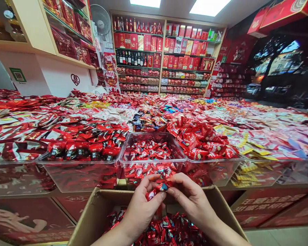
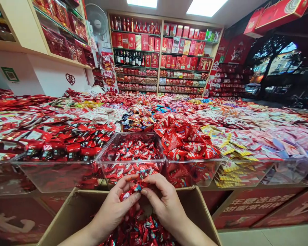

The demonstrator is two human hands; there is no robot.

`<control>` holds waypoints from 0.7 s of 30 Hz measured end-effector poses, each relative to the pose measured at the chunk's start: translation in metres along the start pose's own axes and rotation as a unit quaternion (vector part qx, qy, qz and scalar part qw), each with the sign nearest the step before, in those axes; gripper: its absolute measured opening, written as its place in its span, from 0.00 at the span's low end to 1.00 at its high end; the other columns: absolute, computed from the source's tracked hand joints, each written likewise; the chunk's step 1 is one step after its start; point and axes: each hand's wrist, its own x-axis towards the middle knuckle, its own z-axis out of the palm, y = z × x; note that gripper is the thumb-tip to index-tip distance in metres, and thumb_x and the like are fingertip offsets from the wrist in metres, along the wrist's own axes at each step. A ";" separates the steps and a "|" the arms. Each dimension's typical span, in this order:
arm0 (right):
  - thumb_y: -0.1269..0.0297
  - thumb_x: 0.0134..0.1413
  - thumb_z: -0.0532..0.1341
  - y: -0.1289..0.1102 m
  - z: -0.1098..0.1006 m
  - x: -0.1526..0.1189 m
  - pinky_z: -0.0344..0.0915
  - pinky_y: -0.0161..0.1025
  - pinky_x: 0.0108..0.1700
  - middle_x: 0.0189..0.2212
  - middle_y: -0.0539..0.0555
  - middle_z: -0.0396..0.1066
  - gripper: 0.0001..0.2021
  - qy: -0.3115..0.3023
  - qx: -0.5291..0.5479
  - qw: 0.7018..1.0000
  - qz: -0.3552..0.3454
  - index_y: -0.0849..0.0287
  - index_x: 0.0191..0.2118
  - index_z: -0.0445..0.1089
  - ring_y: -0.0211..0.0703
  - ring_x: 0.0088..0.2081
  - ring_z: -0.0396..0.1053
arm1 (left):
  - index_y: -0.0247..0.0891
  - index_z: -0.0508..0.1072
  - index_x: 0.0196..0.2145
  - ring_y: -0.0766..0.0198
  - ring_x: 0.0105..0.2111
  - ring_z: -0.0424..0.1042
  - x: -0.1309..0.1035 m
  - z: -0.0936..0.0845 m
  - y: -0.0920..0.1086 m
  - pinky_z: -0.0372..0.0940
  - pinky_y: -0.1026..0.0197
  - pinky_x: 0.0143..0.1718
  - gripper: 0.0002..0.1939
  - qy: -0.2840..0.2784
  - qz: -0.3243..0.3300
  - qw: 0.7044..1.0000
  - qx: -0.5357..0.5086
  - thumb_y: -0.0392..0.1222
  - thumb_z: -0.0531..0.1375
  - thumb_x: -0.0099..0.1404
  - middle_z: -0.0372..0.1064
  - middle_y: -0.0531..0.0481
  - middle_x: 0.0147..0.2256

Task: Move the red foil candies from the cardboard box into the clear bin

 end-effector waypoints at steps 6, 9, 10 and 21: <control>0.71 0.52 0.54 -0.034 -0.008 0.038 0.62 0.39 0.38 0.33 0.53 0.65 0.06 0.079 -0.069 0.984 -0.142 0.56 0.36 0.64 0.40 0.37 0.64 | 0.40 0.61 0.37 0.73 0.18 0.64 -0.001 0.003 -0.005 0.54 0.71 0.14 0.11 -0.003 -0.006 1.000 0.001 0.40 0.56 0.54 0.58 0.58 0.26; 0.69 0.52 0.53 -0.053 0.005 0.087 0.61 0.36 0.37 0.32 0.52 0.68 0.06 0.017 -0.174 0.976 -0.129 0.59 0.36 0.65 0.37 0.34 0.65 | 0.40 0.62 0.35 0.73 0.18 0.64 -0.002 0.004 -0.008 0.54 0.70 0.15 0.10 -0.002 -0.012 1.000 0.007 0.40 0.56 0.54 0.58 0.58 0.25; 0.69 0.53 0.53 -0.055 0.012 0.104 0.61 0.35 0.38 0.33 0.52 0.69 0.07 -0.025 -0.220 0.968 -0.115 0.59 0.35 0.66 0.37 0.35 0.65 | 0.40 0.62 0.35 0.73 0.18 0.64 -0.003 0.004 -0.009 0.55 0.70 0.16 0.10 -0.001 -0.010 1.000 0.011 0.39 0.56 0.54 0.59 0.58 0.25; 0.65 0.51 0.56 -0.002 0.072 0.181 0.63 0.39 0.34 0.30 0.51 0.67 0.07 -0.173 -0.387 0.904 -0.046 0.64 0.32 0.66 0.37 0.31 0.66 | 0.38 0.67 0.33 0.68 0.23 0.60 -0.007 -0.001 -0.014 0.58 0.65 0.25 0.09 -0.009 0.044 0.996 0.073 0.40 0.57 0.53 0.61 0.55 0.23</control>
